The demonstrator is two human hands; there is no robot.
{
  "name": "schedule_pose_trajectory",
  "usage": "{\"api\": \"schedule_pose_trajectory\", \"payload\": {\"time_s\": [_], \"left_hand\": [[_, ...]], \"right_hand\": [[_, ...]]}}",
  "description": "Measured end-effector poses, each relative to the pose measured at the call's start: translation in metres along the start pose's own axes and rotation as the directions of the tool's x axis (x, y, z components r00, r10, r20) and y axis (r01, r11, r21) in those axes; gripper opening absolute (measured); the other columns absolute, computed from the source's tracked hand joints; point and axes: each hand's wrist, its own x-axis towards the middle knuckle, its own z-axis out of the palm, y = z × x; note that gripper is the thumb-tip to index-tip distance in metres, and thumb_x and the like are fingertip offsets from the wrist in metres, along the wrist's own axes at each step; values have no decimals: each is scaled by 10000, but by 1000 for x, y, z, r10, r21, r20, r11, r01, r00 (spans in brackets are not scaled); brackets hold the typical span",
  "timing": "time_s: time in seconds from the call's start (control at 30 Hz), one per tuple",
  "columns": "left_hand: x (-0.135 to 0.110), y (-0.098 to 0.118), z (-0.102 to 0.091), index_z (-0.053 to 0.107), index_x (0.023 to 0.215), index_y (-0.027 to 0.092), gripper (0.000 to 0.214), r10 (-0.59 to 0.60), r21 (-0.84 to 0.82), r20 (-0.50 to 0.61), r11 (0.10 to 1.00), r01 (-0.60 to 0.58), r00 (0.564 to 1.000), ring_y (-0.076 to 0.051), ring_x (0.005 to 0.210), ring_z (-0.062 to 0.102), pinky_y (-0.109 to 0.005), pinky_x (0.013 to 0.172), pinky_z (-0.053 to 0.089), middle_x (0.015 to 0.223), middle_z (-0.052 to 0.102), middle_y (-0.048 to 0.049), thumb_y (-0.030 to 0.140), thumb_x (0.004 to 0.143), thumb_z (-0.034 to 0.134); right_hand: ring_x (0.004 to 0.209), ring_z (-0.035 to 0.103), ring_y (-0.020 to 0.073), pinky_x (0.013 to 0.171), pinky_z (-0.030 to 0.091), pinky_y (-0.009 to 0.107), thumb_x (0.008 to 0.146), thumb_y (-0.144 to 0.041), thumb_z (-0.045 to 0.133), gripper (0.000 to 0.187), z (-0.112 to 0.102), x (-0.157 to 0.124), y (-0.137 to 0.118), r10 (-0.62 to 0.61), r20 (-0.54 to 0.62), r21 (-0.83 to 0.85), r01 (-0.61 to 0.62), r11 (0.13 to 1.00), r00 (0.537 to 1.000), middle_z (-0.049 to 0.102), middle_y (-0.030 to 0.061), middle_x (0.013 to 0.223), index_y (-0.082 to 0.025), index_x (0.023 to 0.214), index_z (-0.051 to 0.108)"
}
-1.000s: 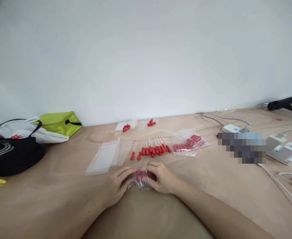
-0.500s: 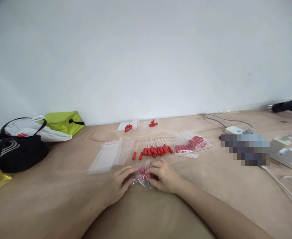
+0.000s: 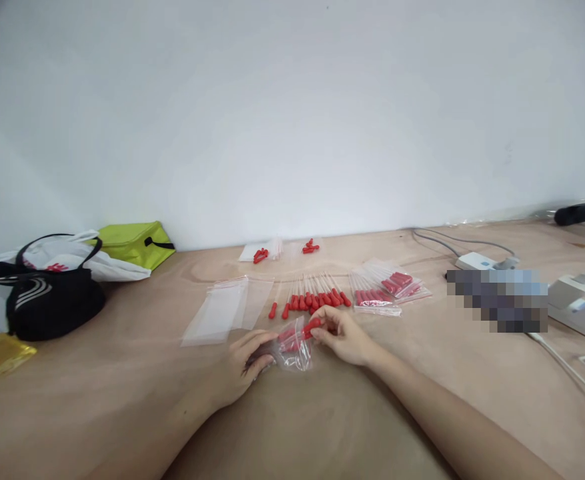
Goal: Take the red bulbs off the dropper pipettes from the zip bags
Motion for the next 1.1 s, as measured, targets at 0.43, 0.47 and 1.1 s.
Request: {"api": "schedule_pose_trajectory", "payload": {"time_s": [0.43,0.47,1.1], "left_hand": [[-2,-1,-4,469,1175,236,360,-11,32,36,999,10,999,-177,1017,545,-352,861,465,1132,574,-51,190,818,489],[-2,-1,-5,457,1197,245,388,0,37,55,999,-2,999,-183,1045,534,-367,879,458,1159,567,-51,194,814,495],[-5,-5,-8,420,1266,262,481,-32,94,286,996,5,958,-235,1225,376,-451,1011,316,1333,414,-45,379,806,501]], "right_hand": [[568,538,83,564,441,230,639,-401,691,334,-51,-2,-11,152,-270,274,-75,959,951,588,-25,668,-191,856,549],[595,552,90,578,449,232,652,-389,685,317,-63,-2,-16,128,-315,267,-42,963,940,602,-15,693,-194,859,546],[785,540,149,700,425,264,851,-139,433,186,31,86,0,-534,334,-853,490,178,776,612,85,939,-164,951,587]]}}
